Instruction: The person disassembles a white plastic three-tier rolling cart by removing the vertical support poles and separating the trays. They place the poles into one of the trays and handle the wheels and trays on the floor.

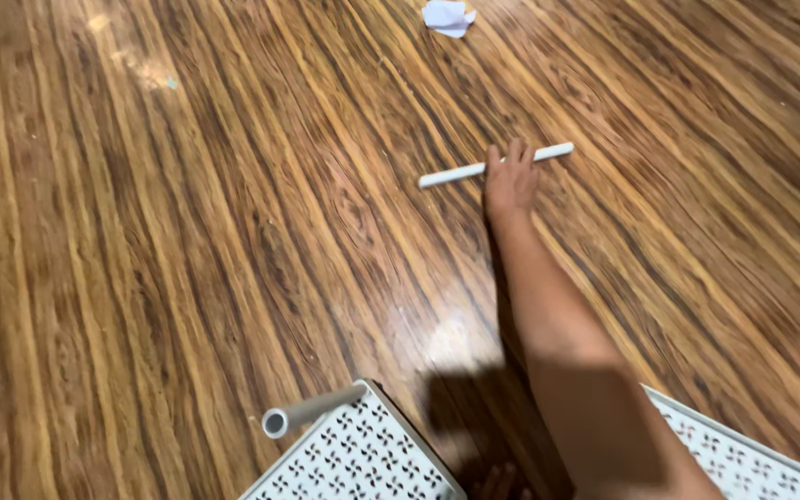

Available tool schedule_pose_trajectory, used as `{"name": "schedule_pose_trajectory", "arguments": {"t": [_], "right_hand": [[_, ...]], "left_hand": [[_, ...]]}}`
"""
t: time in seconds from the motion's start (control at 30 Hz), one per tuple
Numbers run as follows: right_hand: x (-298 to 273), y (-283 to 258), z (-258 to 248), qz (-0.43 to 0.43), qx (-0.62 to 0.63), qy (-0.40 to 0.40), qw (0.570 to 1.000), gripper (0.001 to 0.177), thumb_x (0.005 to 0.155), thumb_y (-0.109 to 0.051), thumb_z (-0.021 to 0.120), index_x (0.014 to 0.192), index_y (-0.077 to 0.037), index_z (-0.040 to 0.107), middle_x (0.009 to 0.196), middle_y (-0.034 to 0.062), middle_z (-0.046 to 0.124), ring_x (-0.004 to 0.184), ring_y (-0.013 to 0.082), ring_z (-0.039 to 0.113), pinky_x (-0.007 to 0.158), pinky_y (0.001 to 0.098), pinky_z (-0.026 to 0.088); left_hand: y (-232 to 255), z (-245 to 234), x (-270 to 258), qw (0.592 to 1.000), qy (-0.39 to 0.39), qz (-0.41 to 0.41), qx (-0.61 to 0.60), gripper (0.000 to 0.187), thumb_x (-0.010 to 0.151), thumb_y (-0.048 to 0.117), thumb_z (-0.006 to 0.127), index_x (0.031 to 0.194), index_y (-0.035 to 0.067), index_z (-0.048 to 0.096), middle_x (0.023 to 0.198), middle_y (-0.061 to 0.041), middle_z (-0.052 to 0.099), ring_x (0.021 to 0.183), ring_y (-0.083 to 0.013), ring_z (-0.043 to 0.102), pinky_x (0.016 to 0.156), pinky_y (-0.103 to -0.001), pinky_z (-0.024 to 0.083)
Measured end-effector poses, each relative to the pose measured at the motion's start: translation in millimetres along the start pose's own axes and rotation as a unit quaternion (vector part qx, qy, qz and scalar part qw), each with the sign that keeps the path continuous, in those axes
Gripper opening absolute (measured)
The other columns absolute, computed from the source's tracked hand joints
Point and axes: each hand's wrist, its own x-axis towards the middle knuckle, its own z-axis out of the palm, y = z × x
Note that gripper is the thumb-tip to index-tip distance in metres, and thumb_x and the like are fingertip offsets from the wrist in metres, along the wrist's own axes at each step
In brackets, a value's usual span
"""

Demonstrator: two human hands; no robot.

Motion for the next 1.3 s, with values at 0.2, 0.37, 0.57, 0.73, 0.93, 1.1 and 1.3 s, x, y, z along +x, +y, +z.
{"name": "schedule_pose_trajectory", "arguments": {"t": [0.2, 0.37, 0.57, 0.73, 0.93, 1.1, 1.3], "right_hand": [[-87.8, -5.3, -54.7, 0.009, 0.044, -0.007, 0.999, 0.014, 0.098, -0.014, 0.058, 0.108, -0.014, 0.067, 0.115, 0.0127, 0.059, 0.115, 0.0322, 0.056, 0.085, 0.0496, 0.05], [-187.7, 2.7, -144.4, 0.06, 0.102, 0.042, 0.992, 0.017, 0.09, -0.013, 0.06, 0.1, -0.017, 0.073, 0.109, 0.0095, 0.061, 0.108, 0.0316, 0.058, 0.082, 0.048, 0.047], [-371.1, 81.0, -263.1, 0.218, 0.112, 0.187, 0.951, 0.036, 0.084, 0.003, 0.069, 0.111, -0.019, 0.076, 0.113, 0.0081, 0.062, 0.107, 0.0342, 0.057, 0.093, 0.0462, 0.048], [-487.8, 108.6, -302.1, 0.315, 0.159, 0.044, 0.934, 0.042, 0.091, -0.02, 0.071, 0.132, -0.016, 0.061, 0.132, 0.0185, 0.05, 0.119, 0.0414, 0.053, 0.098, 0.0506, 0.046], [-570.0, 39.2, -290.6, 0.233, 0.178, -0.035, 0.955, 0.042, 0.089, -0.042, 0.065, 0.124, -0.019, 0.067, 0.16, 0.0175, 0.03, 0.152, 0.0519, 0.006, 0.101, 0.0852, 0.006], [-629.4, 33.0, -288.6, 0.203, 0.223, -0.006, 0.953, 0.024, 0.098, -0.036, 0.068, 0.105, -0.014, 0.068, 0.165, 0.0158, 0.031, 0.157, 0.0547, 0.002, 0.123, 0.0659, 0.018], [-712.3, 11.1, -300.3, 0.264, 0.17, 0.013, 0.949, 0.015, 0.08, -0.013, 0.073, 0.091, -0.008, 0.066, 0.165, 0.028, 0.019, 0.15, 0.0545, 0.013, 0.119, 0.0561, 0.027]], "left_hand": [[12.5, -44.5, 17.1, 0.979, -0.198, -0.048, -0.029, 0.054, 0.091, 0.024, 0.066, 0.144, 0.016, 0.061, 0.156, -0.025, 0.05, 0.142, -0.0444, 0.052, 0.112, -0.062, 0.042], [16.3, -94.9, 89.7, 0.859, -0.489, -0.128, -0.077, 0.087, 0.078, 0.022, 0.07, 0.158, 0.011, 0.038, 0.167, -0.018, 0.021, 0.155, -0.0438, 0.018, 0.123, -0.057, 0.017], [30.3, -113.0, 132.5, 0.88, -0.472, -0.041, 0.034, 0.082, 0.086, 0.013, 0.06, 0.16, 0.009, 0.025, 0.17, -0.019, 0.01, 0.157, -0.0335, 0.01, 0.125, -0.047, 0.012], [30.2, -117.5, 133.5, 0.908, -0.41, -0.064, -0.063, 0.073, 0.09, 0.013, 0.056, 0.157, 0.011, 0.029, 0.168, -0.017, 0.017, 0.156, -0.0345, 0.015, 0.125, -0.049, 0.015], [45.0, -143.3, 129.7, 0.931, -0.342, 0.029, -0.128, 0.072, 0.09, 0.012, 0.056, 0.158, 0.017, 0.035, 0.166, -0.018, 0.026, 0.153, -0.036, 0.025, 0.124, -0.052, 0.021], [80.6, -188.9, 73.2, 0.914, -0.392, 0.064, -0.083, 0.07, 0.084, 0.009, 0.06, 0.151, 0.023, 0.048, 0.16, -0.015, 0.034, 0.151, -0.0403, 0.026, 0.123, -0.058, 0.019], [161.0, -283.0, 2.3, 0.912, -0.389, -0.059, -0.118, 0.069, 0.075, -0.003, 0.063, 0.137, 0.027, 0.063, 0.161, -0.024, 0.022, 0.151, -0.0498, 0.014, 0.124, -0.057, 0.017]]}}
